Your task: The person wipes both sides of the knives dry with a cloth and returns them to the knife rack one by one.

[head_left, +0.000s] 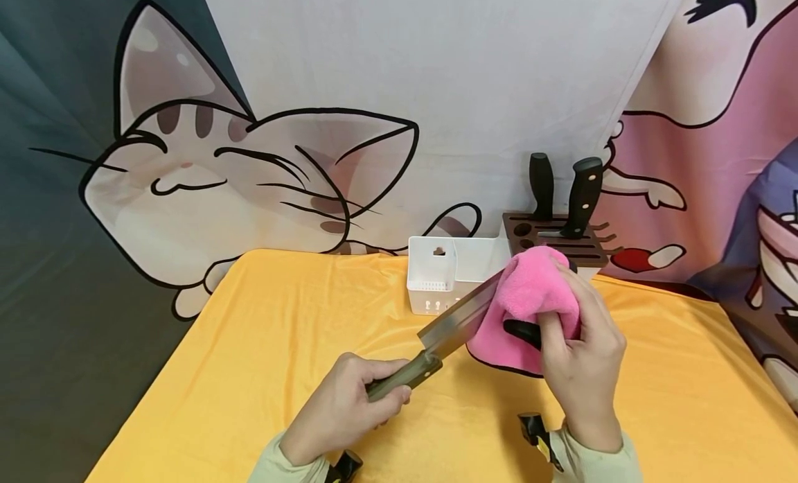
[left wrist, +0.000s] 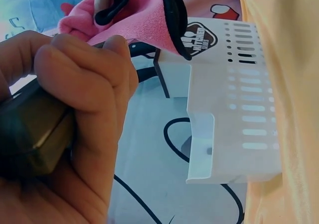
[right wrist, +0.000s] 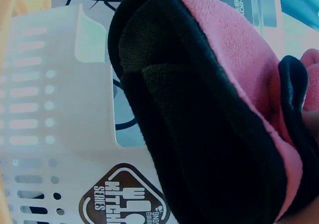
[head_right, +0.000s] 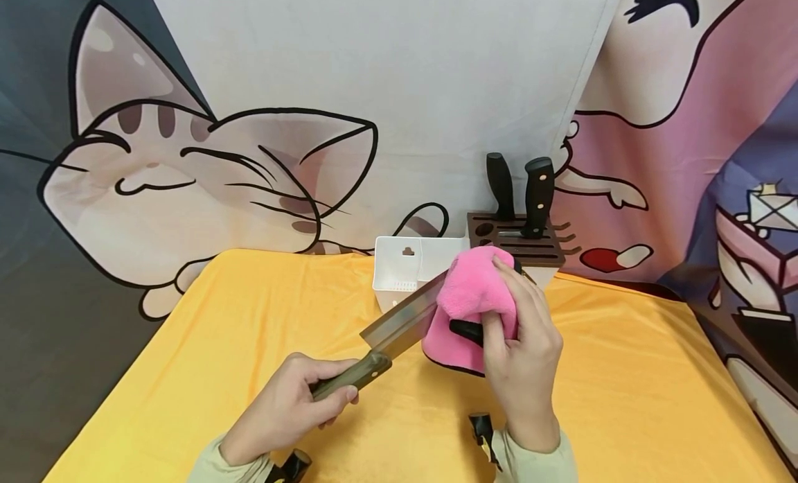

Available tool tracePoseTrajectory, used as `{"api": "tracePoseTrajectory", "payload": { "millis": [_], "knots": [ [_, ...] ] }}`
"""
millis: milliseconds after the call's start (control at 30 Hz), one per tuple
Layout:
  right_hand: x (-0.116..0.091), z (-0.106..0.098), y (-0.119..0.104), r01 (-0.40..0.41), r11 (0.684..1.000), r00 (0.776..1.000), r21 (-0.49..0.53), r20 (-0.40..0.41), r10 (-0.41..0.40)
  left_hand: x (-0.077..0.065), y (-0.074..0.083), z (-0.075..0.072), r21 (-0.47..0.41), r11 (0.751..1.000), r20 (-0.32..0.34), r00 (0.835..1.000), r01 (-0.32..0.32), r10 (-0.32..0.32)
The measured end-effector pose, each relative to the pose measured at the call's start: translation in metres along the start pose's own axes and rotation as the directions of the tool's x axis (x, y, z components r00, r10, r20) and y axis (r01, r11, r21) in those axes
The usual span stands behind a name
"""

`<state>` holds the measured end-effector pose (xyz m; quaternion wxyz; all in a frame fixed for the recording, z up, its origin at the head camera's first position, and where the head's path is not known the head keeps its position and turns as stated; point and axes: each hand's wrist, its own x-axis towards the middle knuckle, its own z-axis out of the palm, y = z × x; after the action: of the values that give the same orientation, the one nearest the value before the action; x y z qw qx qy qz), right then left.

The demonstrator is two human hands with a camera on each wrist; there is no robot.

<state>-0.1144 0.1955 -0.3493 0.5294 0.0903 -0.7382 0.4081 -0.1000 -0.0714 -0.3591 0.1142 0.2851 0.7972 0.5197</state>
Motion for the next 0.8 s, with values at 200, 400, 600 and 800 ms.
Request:
{"api": "tracePoseTrajectory", "payload": {
  "millis": [200,400,600,800],
  "knots": [
    [0.0,-0.001,0.002,-0.033,0.999,0.999,-0.025,0.011,0.033,0.0,-0.008,0.0,-0.067,0.998,-0.003,1.0,-0.022,0.022],
    [0.006,0.001,-0.014,-0.039,0.998,0.999,-0.04,0.026,0.04,0.0,-0.02,0.002,-0.096,0.995,-0.027,0.999,-0.026,0.024],
    [0.007,0.002,-0.022,-0.045,0.998,0.997,-0.046,0.062,0.047,-0.001,-0.02,0.001,-0.109,0.993,-0.059,0.997,-0.052,0.046],
    [-0.001,0.002,0.0,-0.045,0.996,0.991,-0.072,0.121,0.054,0.001,-0.022,0.001,-0.152,0.987,-0.086,0.995,-0.058,0.046]
  ]
}}
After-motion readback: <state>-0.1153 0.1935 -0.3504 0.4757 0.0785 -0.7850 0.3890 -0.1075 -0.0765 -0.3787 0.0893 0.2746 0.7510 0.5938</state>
